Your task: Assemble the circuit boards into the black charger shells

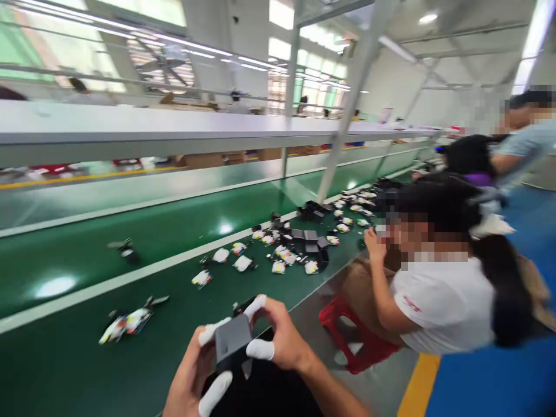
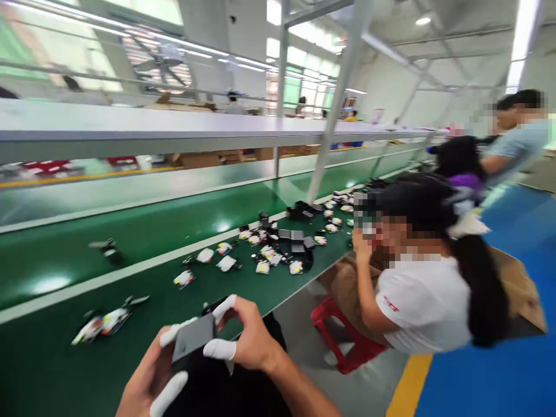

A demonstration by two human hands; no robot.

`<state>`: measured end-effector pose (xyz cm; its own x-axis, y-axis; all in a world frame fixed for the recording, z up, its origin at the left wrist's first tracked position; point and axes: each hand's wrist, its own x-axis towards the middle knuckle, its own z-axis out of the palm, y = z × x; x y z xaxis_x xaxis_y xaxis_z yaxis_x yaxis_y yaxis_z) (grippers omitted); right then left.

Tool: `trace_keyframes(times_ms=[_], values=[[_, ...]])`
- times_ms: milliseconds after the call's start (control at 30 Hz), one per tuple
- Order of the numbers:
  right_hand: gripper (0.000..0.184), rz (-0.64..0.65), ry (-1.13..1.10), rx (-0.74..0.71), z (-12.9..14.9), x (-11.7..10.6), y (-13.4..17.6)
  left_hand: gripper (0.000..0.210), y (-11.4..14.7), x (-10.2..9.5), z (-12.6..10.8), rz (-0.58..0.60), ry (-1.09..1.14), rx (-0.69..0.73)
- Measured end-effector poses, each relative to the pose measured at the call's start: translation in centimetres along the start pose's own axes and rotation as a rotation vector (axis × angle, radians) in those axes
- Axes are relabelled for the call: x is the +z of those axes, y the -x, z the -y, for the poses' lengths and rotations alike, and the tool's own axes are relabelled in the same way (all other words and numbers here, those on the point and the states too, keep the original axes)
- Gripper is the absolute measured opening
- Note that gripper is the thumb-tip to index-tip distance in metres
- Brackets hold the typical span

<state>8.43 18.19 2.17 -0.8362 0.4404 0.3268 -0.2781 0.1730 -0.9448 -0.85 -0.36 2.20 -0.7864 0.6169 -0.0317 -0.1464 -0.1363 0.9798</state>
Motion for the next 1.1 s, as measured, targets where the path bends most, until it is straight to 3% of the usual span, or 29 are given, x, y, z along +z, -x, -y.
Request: trace_keyframes(times_ms=[67, 200, 300, 633, 967, 1100], values=[[0.063, -0.003, 0.076, -0.004, 1.9, 0.5, -1.3, 0.071, -0.5, -0.2, -1.1, -0.011, 0.049, 0.027], [0.039, 0.068, 0.137, -0.045, 4.1, 1.4, -4.1, 0.058, -1.8, -0.6, -3.0, -0.035, 0.162, 0.243], [0.044, 0.098, 0.125, -0.060, 4.5, 2.1, -5.3, 0.050, -2.3, -0.6, -3.8, -0.091, 0.224, 0.303], [0.051, 0.209, 0.019, 0.085, 4.4, 2.6, -4.2, 0.049, -1.1, -0.9, -3.8, -0.116, 0.318, 0.213], [0.045, 0.144, -0.064, 0.088, 3.1, 2.8, -3.5, 0.045, -0.8, -1.3, -2.8, -0.145, 0.238, 0.238], [0.047, 0.141, -0.066, 0.112, 2.0, 2.8, -3.5, 0.046, -0.8, -2.2, -2.2, -0.086, 0.221, 0.136]])
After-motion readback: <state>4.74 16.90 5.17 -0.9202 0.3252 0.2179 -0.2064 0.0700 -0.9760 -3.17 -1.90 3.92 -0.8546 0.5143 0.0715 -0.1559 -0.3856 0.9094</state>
